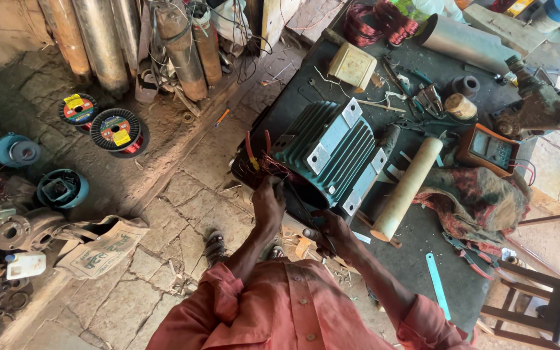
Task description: The person uses a wooden mallet to tap a metal rod inserted into a motor housing, then removes the rod and adjusts internal copper windings by hand. The person then picks up a coil of copper wire, untwists it, and begins inserting the wire into the motor housing.
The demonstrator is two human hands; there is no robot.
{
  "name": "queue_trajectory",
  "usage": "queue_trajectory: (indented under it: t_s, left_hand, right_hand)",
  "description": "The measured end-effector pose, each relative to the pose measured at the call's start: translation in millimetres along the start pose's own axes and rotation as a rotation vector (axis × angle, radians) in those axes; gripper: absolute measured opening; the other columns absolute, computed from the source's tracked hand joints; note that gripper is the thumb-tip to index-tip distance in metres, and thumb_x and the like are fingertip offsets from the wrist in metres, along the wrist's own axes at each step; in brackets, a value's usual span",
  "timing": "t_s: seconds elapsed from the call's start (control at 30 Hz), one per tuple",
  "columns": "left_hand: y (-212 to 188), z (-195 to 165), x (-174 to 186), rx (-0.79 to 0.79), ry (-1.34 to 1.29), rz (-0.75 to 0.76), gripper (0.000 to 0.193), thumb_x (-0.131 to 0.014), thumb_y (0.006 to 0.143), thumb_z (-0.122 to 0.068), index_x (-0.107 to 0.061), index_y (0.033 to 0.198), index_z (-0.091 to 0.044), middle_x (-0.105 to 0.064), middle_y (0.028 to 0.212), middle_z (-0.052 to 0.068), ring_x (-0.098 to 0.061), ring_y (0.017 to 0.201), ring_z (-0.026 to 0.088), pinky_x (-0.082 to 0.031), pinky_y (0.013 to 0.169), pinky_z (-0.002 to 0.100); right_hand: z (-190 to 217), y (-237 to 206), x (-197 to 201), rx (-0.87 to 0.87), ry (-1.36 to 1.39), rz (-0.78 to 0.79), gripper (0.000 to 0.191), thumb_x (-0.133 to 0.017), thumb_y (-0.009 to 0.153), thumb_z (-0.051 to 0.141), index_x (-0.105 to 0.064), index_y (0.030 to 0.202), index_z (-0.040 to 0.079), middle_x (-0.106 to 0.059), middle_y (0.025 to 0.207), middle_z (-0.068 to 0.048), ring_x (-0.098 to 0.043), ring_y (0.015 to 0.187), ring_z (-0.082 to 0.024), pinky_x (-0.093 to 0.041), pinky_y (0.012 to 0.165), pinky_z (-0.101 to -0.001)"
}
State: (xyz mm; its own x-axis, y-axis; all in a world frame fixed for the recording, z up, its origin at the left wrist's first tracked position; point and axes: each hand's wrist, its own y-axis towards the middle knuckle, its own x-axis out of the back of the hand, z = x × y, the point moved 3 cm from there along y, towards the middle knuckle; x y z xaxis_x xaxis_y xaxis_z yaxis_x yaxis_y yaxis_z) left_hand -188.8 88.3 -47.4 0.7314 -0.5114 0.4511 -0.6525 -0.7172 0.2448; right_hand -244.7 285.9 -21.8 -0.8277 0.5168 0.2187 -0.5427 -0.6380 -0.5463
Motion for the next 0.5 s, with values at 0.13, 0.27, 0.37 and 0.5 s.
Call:
queue_trajectory:
  t_s: [0.13,0.27,0.37,0.5]
  left_hand:
    - [3,6,-2,0.158,-0.022,0.096,0.014,-0.066,0.092,0.001,-0.063,0.106,0.003,-0.069,0.081,0.013,-0.066,0.060,0.019,-0.054,0.047,0.032]
    - [3,6,-2,0.088,0.031,0.076,0.008,-0.068,0.096,0.001,-0.066,0.103,0.000,-0.069,0.076,0.011,-0.062,0.056,0.016,-0.048,0.048,0.032]
    - [3,5,0,0.024,-0.003,0.021,0.013,-0.066,0.091,0.004,-0.065,0.102,-0.001,-0.068,0.078,0.009,-0.062,0.060,0.013,-0.049,0.049,0.027]
    - [2,6,0,0.049,-0.094,0.033,0.012,-0.062,0.093,0.005,-0.065,0.102,-0.003,-0.063,0.076,0.005,-0.054,0.057,0.010,-0.045,0.047,0.026]
  right_hand:
    - [-3,3,0,-0.014,0.040,-0.038,0.084,-0.084,0.074,0.044,-0.056,0.140,0.001,-0.058,0.055,-0.004,-0.058,0.040,-0.012,-0.040,0.034,-0.0292]
    - [2,1,-7,0.056,-0.159,-0.117,0.084,-0.083,0.074,0.045,-0.058,0.139,-0.002,-0.061,0.054,-0.002,-0.055,0.038,-0.010,-0.042,0.032,-0.0294]
    - [8,0,-13,0.080,-0.168,-0.133,0.086,-0.083,0.074,0.046,-0.057,0.140,-0.003,-0.059,0.050,-0.004,-0.052,0.036,-0.010,-0.042,0.031,-0.0294]
    - [8,1,-15,0.036,-0.076,-0.127,0.085,-0.083,0.074,0.045,-0.058,0.139,-0.003,-0.057,0.049,-0.005,-0.051,0.035,-0.011,-0.041,0.030,-0.0306]
